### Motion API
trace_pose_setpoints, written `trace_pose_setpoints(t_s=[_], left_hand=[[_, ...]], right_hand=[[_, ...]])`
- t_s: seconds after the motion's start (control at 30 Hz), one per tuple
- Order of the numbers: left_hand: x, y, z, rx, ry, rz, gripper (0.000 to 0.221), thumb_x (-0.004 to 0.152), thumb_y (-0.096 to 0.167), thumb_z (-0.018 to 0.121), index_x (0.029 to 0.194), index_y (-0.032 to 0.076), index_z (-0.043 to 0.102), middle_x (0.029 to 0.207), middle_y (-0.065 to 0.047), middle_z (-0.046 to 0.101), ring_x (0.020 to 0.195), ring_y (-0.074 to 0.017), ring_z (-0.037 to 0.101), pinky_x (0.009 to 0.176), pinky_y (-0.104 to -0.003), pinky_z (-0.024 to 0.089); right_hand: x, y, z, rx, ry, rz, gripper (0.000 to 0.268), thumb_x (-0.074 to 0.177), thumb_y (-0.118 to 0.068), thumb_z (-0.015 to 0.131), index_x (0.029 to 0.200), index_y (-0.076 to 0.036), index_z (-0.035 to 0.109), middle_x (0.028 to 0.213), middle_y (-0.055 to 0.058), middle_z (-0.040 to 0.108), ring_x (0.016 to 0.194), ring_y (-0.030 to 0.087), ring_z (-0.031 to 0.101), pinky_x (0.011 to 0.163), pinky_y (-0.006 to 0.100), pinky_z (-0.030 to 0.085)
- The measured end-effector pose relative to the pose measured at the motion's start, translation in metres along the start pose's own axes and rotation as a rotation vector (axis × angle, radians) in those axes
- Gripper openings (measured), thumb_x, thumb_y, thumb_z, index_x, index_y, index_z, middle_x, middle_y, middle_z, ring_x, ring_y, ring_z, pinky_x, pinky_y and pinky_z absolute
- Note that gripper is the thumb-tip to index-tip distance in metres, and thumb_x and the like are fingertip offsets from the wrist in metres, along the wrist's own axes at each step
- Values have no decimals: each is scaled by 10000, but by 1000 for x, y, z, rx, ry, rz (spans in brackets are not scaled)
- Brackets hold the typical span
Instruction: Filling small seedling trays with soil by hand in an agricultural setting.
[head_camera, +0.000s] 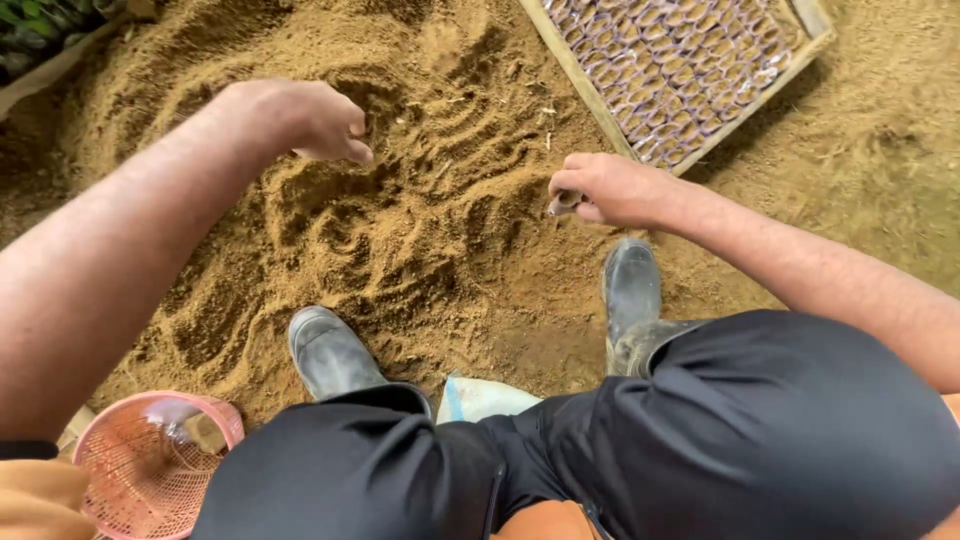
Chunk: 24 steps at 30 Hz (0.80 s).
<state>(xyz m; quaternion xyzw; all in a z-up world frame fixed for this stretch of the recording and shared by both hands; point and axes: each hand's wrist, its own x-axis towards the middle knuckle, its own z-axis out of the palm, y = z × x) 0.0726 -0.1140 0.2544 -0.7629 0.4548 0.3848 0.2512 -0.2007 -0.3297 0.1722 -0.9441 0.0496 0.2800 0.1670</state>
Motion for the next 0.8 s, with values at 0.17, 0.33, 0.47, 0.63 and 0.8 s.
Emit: trace_pose_setpoints(t_s=[0.17,0.33,0.47,0.63,0.8], left_hand=[[30,-5,7,76,43,93,561,1036,499,489,1430,102,532,1422,-127,575,1343,-295,557,1153,-519,426],[71,10,15,44,53,233,502,1061,457,478,1387,89,582,1313,-163,673,1287,-303,604,1155,-459,427],[99,34,2,-83,-80,338,527,1081,452,431,1406,51,533,1330,-198,641,1298,-320,588,1155,-481,422],[128,70,10,-673,8,511,573,1064,230,470,1567,105,226,1457,-276,482,1356,-411,504,1134,-598,401],[123,102,64,-1913,109,497,768,1002,575,181,1591,89,97,1558,-366,286,1427,-516,373,1147,-631,339]], right_hand=[[10,16,-37,33,51,-33,294,927,-34,615,1213,-96,651,1154,136,638,1061,256,660,949,385,564],[27,57,-58,115,81,16,252,978,-21,580,1216,-55,656,1133,171,657,1069,280,678,999,402,546],[43,79,-65,145,95,16,237,979,-27,584,1203,-40,659,1136,184,663,1073,290,680,1002,411,546],[58,62,-71,287,147,20,246,949,-18,604,1191,-21,652,1092,189,675,1026,293,690,964,409,569],[96,32,-36,406,198,-69,253,942,-55,604,1192,-41,636,1034,146,650,960,253,675,907,374,571]])
